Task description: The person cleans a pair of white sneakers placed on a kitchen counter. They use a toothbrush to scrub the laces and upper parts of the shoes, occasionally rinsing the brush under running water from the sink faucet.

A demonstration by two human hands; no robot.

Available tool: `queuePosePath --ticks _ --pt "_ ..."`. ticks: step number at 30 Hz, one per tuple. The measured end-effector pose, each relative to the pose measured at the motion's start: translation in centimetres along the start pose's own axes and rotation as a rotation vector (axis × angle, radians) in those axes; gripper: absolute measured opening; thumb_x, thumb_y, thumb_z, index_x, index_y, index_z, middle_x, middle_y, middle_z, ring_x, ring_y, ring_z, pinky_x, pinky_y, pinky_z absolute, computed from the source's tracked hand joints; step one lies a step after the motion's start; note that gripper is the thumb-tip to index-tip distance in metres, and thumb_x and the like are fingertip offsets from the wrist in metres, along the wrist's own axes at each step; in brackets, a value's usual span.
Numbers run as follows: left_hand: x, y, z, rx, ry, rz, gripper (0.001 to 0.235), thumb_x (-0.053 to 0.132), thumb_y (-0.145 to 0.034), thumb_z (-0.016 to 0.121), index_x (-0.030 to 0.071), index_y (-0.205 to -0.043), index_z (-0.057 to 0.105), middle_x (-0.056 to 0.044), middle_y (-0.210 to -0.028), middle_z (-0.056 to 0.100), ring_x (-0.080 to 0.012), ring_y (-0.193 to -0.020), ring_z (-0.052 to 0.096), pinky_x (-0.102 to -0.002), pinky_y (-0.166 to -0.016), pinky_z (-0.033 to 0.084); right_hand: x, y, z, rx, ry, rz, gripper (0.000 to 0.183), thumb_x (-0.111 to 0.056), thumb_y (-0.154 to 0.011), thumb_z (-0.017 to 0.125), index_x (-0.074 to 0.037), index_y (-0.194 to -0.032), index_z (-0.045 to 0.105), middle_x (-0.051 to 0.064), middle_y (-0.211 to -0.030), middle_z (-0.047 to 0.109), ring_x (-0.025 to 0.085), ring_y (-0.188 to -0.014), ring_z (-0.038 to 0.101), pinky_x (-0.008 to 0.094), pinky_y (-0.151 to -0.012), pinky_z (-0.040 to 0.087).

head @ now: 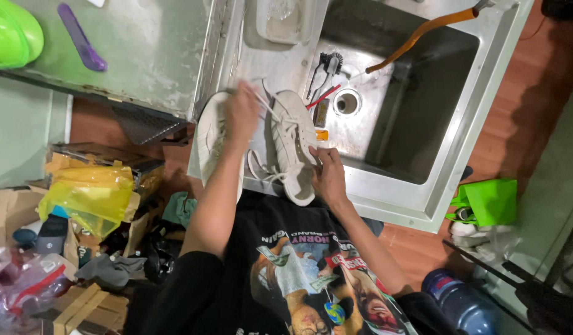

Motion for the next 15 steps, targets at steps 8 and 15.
queuePosePath --ticks 8,15 --pt "-4.2 -8.4 -5.7 0.2 -0.001 -0.065 0.047 0.03 -0.103 0.08 0.012 -0.135 0.051 -0.007 -0.114 0.077 -0.0106 -0.064 0.075 -0.024 -0.06 0.064 -1.0 0.4 -1.1 -0.053 -0.036 -0.014 0.058 0.011 -0.084 0.065 -0.006 -0.14 0.067 0.016 -0.118 0.057 0.035 -0.094 0.064 0.043 -0.072 0.056" --pt "0.3 2.3 0.9 -0.471 -0.39 0.302 0.022 0.036 -0.103 0.069 0.04 -0.122 0.078 0.014 -0.142 0.058 -0.039 -0.078 0.079 -0.056 -0.076 0.067 1.2 0.2 -0.1 -0.081 -0.011 0.102 0.062 0.003 -0.081 0.077 -0.019 -0.139 0.071 0.013 -0.117 0.059 0.04 -0.078 0.076 0.051 -0.072 0.065"
Point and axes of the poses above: each hand's wrist, its own y-axis away from the middle knuckle, its own z-axis out of the palm, x = y × z, the point moved 2 cm from there along -y, towards the middle knuckle
